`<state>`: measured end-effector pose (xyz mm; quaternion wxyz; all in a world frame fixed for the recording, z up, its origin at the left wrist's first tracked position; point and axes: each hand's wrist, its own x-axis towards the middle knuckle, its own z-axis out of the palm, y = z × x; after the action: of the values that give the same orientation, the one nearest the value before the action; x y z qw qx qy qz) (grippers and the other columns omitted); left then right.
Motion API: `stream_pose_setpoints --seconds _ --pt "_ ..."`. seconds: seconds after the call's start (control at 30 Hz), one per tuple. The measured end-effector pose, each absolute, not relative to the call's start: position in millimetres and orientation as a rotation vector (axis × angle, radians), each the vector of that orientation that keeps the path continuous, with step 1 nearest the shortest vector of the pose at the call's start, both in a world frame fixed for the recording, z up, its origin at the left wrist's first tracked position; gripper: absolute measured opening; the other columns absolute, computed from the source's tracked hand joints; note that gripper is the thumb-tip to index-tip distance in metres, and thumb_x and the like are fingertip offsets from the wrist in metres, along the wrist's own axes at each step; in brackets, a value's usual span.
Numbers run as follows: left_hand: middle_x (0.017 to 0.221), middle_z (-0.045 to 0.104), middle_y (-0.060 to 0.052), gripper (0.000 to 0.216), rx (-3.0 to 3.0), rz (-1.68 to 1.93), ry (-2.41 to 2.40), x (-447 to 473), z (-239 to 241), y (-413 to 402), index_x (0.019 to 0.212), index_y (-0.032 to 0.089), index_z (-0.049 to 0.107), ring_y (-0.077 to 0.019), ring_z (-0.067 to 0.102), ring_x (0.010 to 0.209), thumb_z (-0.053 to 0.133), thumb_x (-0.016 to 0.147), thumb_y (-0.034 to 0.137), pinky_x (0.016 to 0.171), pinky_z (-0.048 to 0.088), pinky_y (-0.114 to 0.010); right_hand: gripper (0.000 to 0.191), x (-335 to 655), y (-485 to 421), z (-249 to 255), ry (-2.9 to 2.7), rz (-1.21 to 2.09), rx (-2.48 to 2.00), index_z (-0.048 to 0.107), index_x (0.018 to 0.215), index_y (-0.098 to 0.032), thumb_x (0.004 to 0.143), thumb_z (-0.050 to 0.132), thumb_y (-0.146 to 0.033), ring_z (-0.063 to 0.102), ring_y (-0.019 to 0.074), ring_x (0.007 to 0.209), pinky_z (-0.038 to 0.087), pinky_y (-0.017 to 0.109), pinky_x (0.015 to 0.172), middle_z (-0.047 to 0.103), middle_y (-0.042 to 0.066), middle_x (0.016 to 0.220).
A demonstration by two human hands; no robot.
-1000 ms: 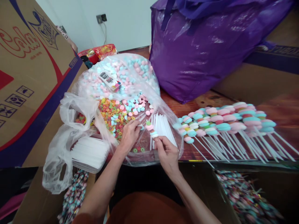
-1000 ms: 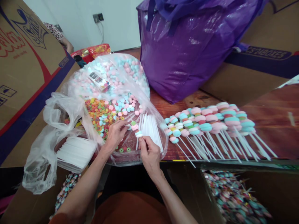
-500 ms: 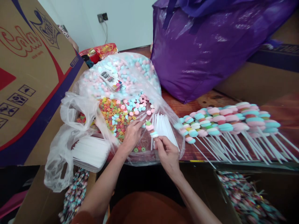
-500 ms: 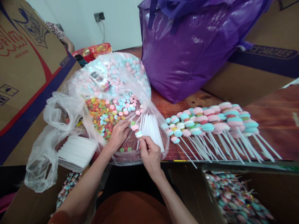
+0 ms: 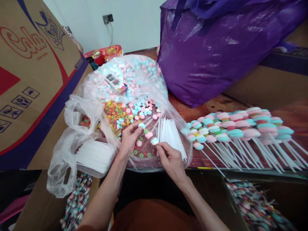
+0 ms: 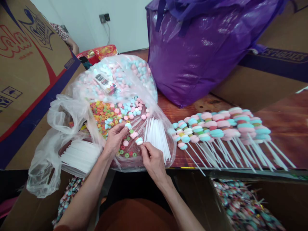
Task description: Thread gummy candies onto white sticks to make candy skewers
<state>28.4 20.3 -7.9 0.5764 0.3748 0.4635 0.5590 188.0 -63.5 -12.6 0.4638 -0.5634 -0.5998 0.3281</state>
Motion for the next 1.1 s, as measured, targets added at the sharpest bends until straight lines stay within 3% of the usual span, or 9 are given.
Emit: stream_pose_setpoints --seconds 0.23,0.67,1.1 --pt "0.097 0.075 -0.004 0.034 0.935 1.293 1.129 29 -13 18 0.102 0.018 0.075 -0.014 0.067 0.083 0.076 0.076 0.04 0.079 0.055 -0.026 0.024 188 -62 -12 -1.495 0.773 -1.416 0.066 0.083 -0.019 0.095 0.05 -0.033 0.046 0.0114 0.052 0.037 0.021 0.049 0.05 -0.004 0.058" --pt "0.106 0.075 -0.008 0.023 1.426 1.313 1.327 31 -19 12 0.103 0.018 0.075 -0.0189 0.069 0.099 0.064 0.086 0.028 0.09 0.052 -0.031 0.028 179 -60 -10 -1.436 0.831 -1.518 0.061 0.073 -0.02 0.093 0.05 -0.036 0.043 0.0112 0.049 0.034 0.022 0.048 0.047 -0.005 0.053" --pt "0.112 0.075 -0.007 0.025 1.495 1.202 1.384 31 -21 8 0.109 0.02 0.076 -0.0206 0.069 0.104 0.06 0.089 0.024 0.097 0.051 -0.035 0.028 162 -57 -14 -1.35 0.841 -1.522 0.057 0.071 -0.021 0.093 0.048 -0.036 0.044 0.0121 0.049 0.034 0.023 0.049 0.048 -0.004 0.054"
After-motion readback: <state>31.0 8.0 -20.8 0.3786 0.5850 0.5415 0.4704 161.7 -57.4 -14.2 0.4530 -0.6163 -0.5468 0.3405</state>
